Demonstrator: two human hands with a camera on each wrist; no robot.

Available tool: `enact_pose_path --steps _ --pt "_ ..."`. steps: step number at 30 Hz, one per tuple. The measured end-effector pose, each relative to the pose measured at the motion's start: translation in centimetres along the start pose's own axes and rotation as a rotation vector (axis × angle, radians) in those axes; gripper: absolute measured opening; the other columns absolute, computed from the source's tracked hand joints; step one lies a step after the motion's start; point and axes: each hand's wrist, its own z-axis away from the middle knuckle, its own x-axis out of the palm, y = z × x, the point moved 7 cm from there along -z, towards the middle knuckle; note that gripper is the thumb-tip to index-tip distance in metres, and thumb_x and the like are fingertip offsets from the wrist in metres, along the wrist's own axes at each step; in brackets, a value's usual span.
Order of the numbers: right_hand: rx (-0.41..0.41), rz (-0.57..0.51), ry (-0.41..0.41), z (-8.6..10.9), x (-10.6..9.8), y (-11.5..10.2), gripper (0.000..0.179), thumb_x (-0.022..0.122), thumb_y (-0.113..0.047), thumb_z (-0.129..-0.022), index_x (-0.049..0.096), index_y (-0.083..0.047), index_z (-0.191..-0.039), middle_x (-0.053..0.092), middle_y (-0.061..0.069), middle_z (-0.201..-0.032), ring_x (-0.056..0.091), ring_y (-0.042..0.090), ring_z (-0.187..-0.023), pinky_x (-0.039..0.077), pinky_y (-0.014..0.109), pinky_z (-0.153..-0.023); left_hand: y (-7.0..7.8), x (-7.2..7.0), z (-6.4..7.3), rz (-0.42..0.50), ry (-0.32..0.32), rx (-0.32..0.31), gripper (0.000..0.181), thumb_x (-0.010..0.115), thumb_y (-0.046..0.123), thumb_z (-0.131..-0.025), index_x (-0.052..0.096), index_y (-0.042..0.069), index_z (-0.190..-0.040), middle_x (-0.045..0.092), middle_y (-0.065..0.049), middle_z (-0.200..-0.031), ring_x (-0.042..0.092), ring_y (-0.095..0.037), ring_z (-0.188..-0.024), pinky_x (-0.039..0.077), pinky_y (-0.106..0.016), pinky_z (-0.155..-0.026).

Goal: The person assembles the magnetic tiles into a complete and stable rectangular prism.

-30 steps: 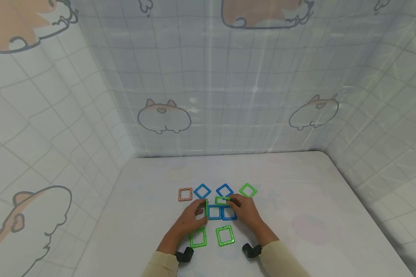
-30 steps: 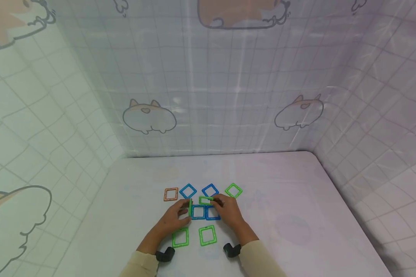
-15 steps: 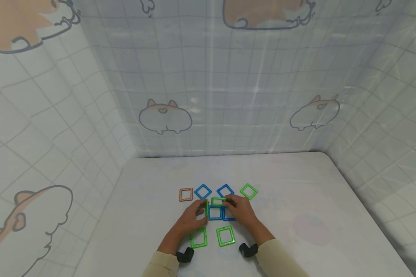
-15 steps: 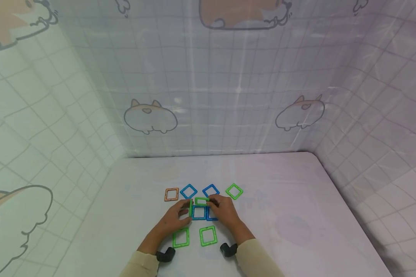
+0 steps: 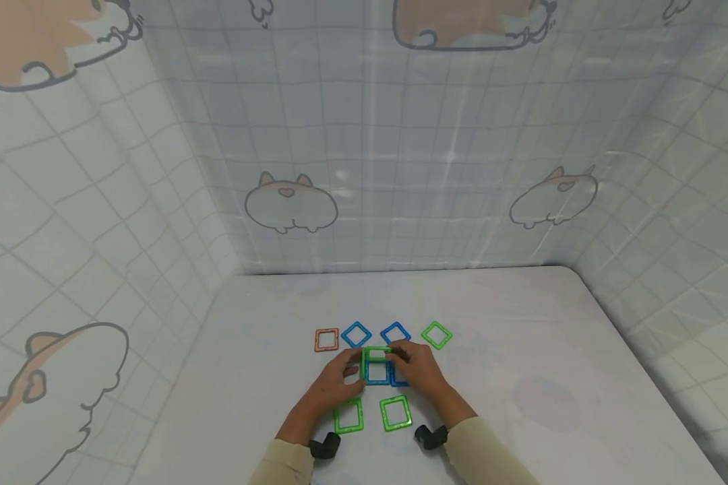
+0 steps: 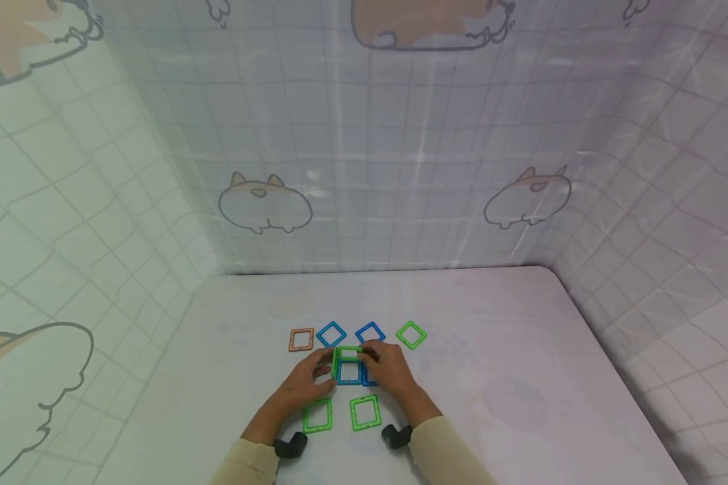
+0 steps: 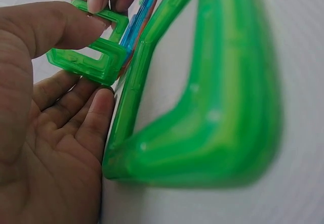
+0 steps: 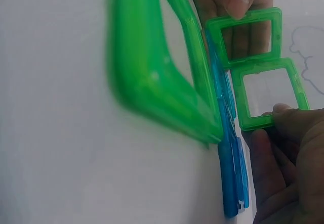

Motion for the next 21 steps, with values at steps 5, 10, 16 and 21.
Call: enact_pose_path --steps 5,10,16,21 --pt "0.002 0.007 -0.015 -0.11 0.22 0.04 0.019 0.069 -0.022 -0.095 0.073 -0.016 -0.113 0.074 -0.006 -0.109 0.069 0.010 -0.103 0.058 0.034 -0.090 0.08 -0.01 -0.04 0.004 -0.003 0.009 0.067 0.072 0.024 -0.091 0.040 0.012 -0.149 0.051 -0.011 -0.144 0.055 -0.029 -0.130 0.048 -0.039 -0.107" --pt "0.001 0.006 -0.016 -0.23 0.31 0.18 0.018 0.070 -0.022 -0.095 0.073 -0.018 -0.112 0.074 -0.008 -0.108 0.069 0.010 -0.102 0.058 0.034 -0.090 -0.01 0.00 -0.09 0.011 -0.005 0.004 0.067 0.072 0.023 -0.091 0.040 0.013 -0.149 0.051 -0.010 -0.145 0.054 -0.029 -0.131 0.047 -0.039 -0.107" --pt "-0.002 -0.002 -0.024 -0.25 0.36 0.20 0.019 0.070 -0.023 -0.095 0.073 -0.019 -0.113 0.074 -0.008 -0.108 0.069 0.009 -0.102 0.058 0.034 -0.090 -0.17 0.07 -0.12 0.018 -0.012 -0.004 0.067 0.072 0.023 -0.092 0.039 0.014 -0.150 0.050 -0.009 -0.146 0.053 -0.029 -0.132 0.046 -0.039 -0.108" --pt "-0.001 0.015 -0.049 -0.16 0.26 0.08 0.022 0.071 -0.025 -0.094 0.072 -0.018 -0.115 0.074 -0.007 -0.109 0.068 0.008 -0.101 0.058 0.031 -0.089 -0.30 0.10 -0.11 0.011 -0.012 -0.009 0.068 0.072 0.025 -0.091 0.039 0.014 -0.150 0.050 -0.010 -0.147 0.054 -0.030 -0.131 0.047 -0.040 -0.107"
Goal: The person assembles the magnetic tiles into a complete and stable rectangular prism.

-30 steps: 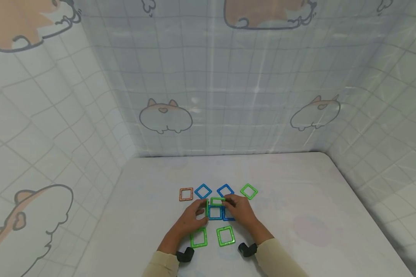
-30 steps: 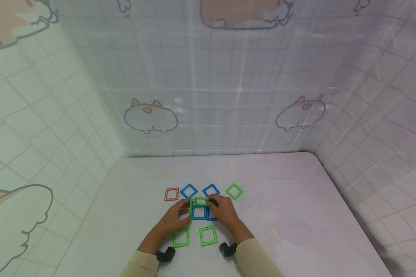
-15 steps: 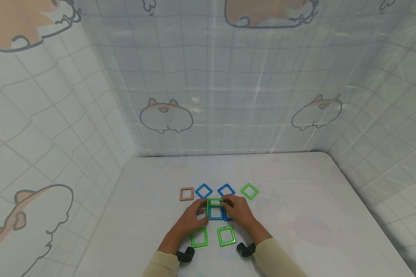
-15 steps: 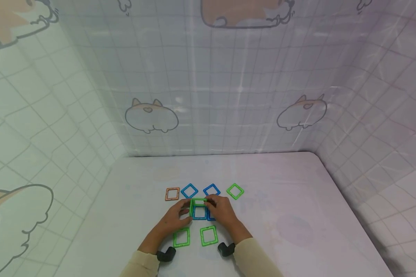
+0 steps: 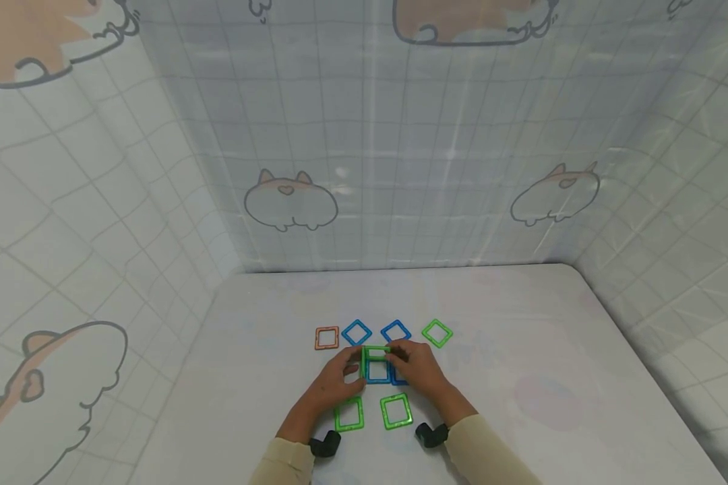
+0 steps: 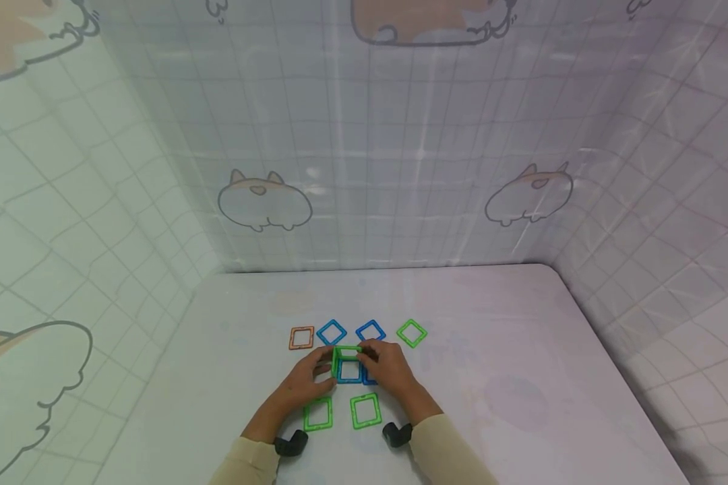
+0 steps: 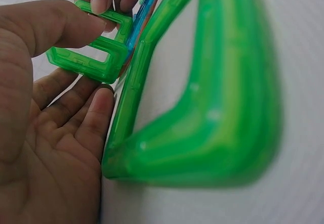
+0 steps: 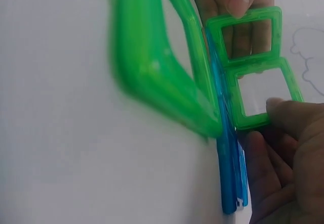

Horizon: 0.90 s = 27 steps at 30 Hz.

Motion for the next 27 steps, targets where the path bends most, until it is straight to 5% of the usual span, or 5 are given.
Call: enact_pose_path --steps 10,27 --pt "-0.004 0.054 -0.046 0.5 -0.8 0.0 0.033 0.070 -0.027 -0.094 0.070 -0.013 -0.125 0.071 -0.003 -0.121 0.067 0.014 -0.111 0.057 0.033 -0.092 0.4 0.0 0.1 -0.018 0.009 -0.004 0.068 0.072 0.024 -0.091 0.039 0.015 -0.150 0.050 -0.009 -0.146 0.054 -0.029 -0.131 0.047 -0.039 -0.107" --pt "0.059 0.242 0.044 0.3 -4.4 1.6 0.047 0.070 -0.023 -0.094 0.059 -0.014 -0.139 0.059 0.000 -0.141 0.052 0.024 -0.135 0.044 0.047 -0.109 0.4 0.0 0.4 -0.046 0.039 -0.036 0.069 0.074 0.024 -0.089 0.041 0.017 -0.149 0.052 -0.005 -0.144 0.055 -0.026 -0.130 0.047 -0.039 -0.108"
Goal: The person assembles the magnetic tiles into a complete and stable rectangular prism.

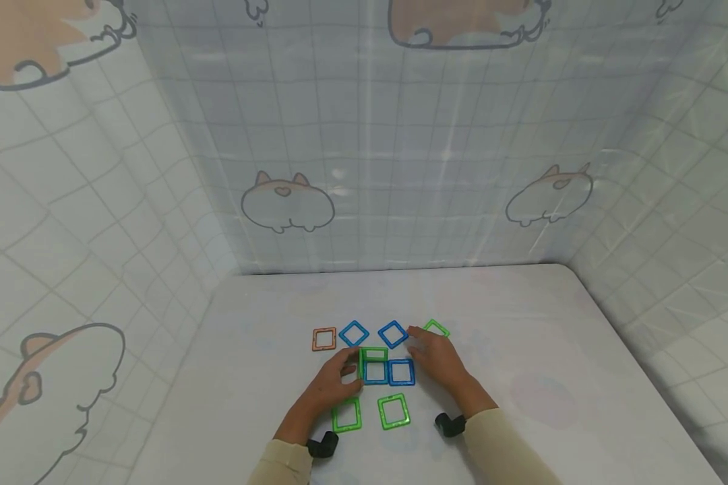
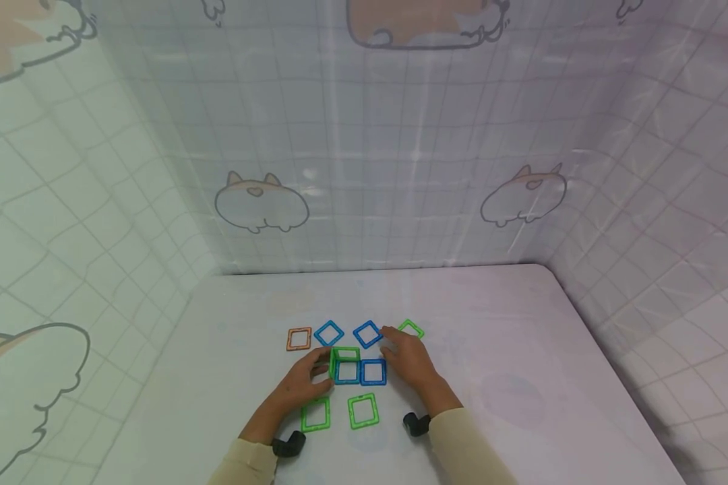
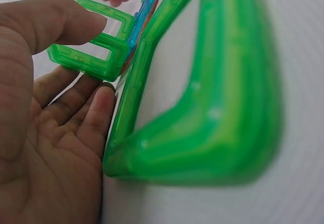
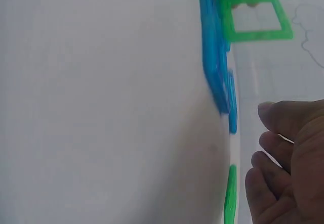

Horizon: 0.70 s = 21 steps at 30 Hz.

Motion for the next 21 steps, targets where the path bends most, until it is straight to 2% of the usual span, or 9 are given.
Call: enact_pose_path --steps 12,21 --pt "0.069 0.100 -0.030 -0.3 -0.2 2.0 0.053 0.070 -0.023 -0.094 0.054 -0.015 -0.143 0.055 0.001 -0.146 0.047 0.025 -0.139 0.041 0.048 -0.112 0.1 0.0 0.0 0.002 -0.003 0.004 0.068 0.073 0.024 -0.089 0.041 0.016 -0.149 0.052 -0.006 -0.144 0.056 -0.028 -0.130 0.047 -0.041 -0.107" --pt "0.087 0.074 -0.013 -0.1 -1.1 2.5 0.051 0.072 -0.020 -0.093 0.057 -0.013 -0.141 0.056 0.005 -0.145 0.046 0.031 -0.139 0.040 0.051 -0.112 0.0 0.0 0.0 0.011 0.002 -0.010 0.069 0.074 0.026 -0.088 0.042 0.017 -0.149 0.052 -0.005 -0.144 0.056 -0.028 -0.129 0.048 -0.041 -0.107"
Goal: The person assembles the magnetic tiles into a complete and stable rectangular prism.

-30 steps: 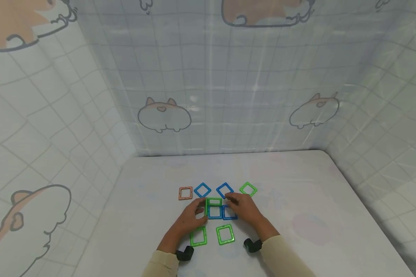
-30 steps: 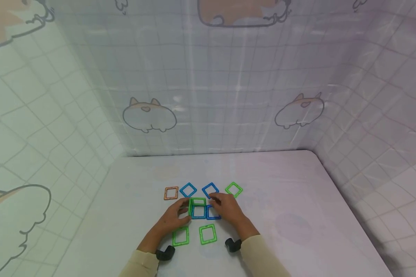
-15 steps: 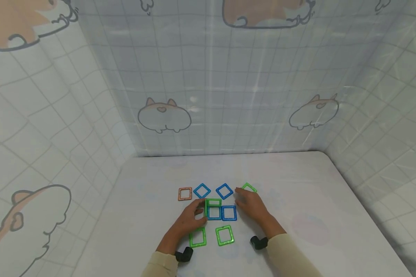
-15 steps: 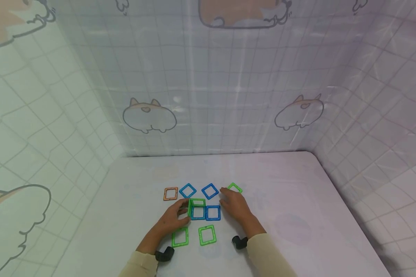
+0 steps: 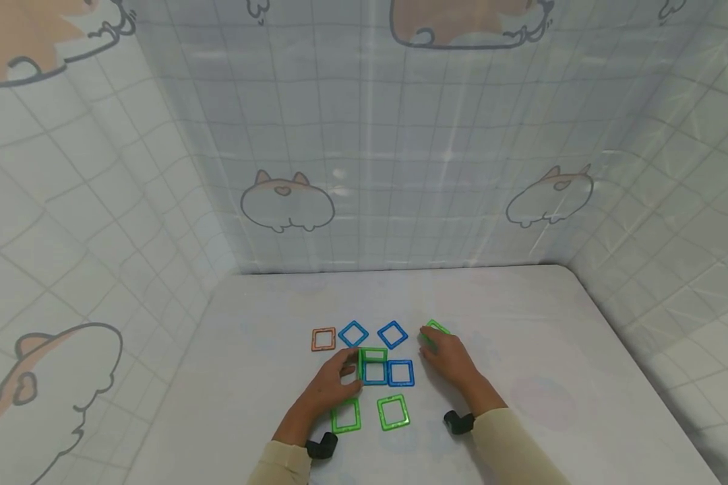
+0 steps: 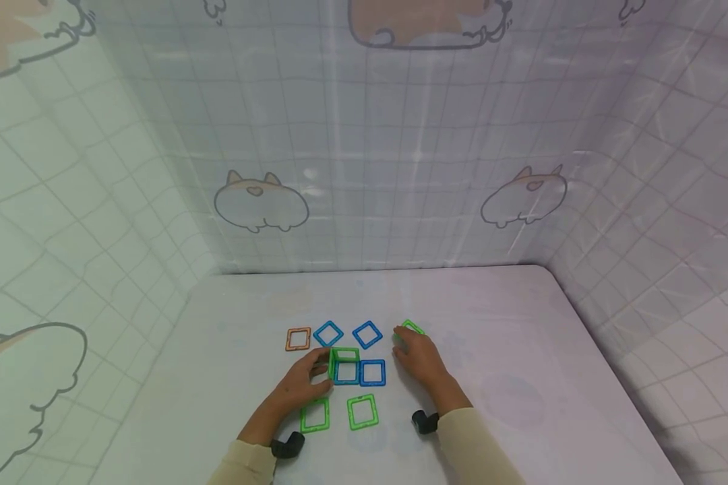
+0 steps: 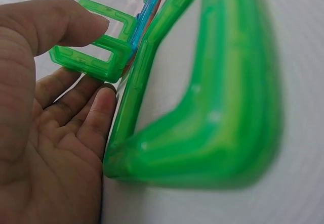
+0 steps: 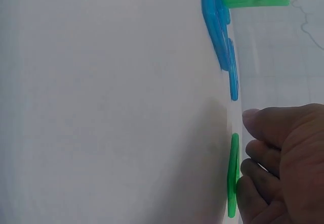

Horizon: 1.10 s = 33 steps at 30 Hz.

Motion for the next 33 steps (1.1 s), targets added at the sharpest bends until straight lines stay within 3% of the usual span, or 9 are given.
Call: enact_pose_path --steps 10,18,26,33 --pt "0.055 0.079 0.064 -0.1 -1.0 1.3 0.055 0.076 -0.018 -0.089 0.057 -0.008 -0.140 0.057 0.012 -0.143 0.050 0.033 -0.135 0.042 0.050 -0.110 -0.4 0.0 -0.1 -0.006 -0.002 0.000 0.070 0.074 0.027 -0.088 0.041 0.017 -0.149 0.052 -0.005 -0.144 0.056 -0.028 -0.129 0.048 -0.042 -0.107" --pt "0.082 0.126 0.044 -0.1 -1.4 2.4 0.063 0.077 -0.020 -0.088 0.051 -0.001 -0.142 0.052 0.017 -0.146 0.047 0.035 -0.137 0.039 0.050 -0.113 -0.3 0.0 -0.2 -0.016 0.009 0.002 0.071 0.074 0.027 -0.088 0.041 0.019 -0.150 0.053 -0.005 -0.143 0.056 -0.028 -0.129 0.048 -0.043 -0.106" --pt "0.106 0.142 0.028 0.1 -1.9 2.3 0.058 0.077 -0.020 -0.088 0.055 -0.002 -0.139 0.056 0.017 -0.142 0.050 0.036 -0.133 0.042 0.051 -0.110 0.0 0.2 -0.2 -0.023 0.005 -0.027 0.074 0.073 0.023 -0.088 0.036 0.022 -0.152 0.051 -0.005 -0.145 0.055 -0.028 -0.130 0.047 -0.043 -0.107" --pt "0.110 0.168 0.011 0.3 -1.9 2.1 0.053 0.073 -0.022 -0.092 0.056 -0.002 -0.138 0.055 0.016 -0.143 0.051 0.036 -0.133 0.042 0.050 -0.111 0.4 0.4 -0.1 -0.038 0.000 0.011 0.074 0.073 0.024 -0.088 0.036 0.020 -0.152 0.049 -0.005 -0.146 0.055 -0.027 -0.130 0.048 -0.040 -0.107"
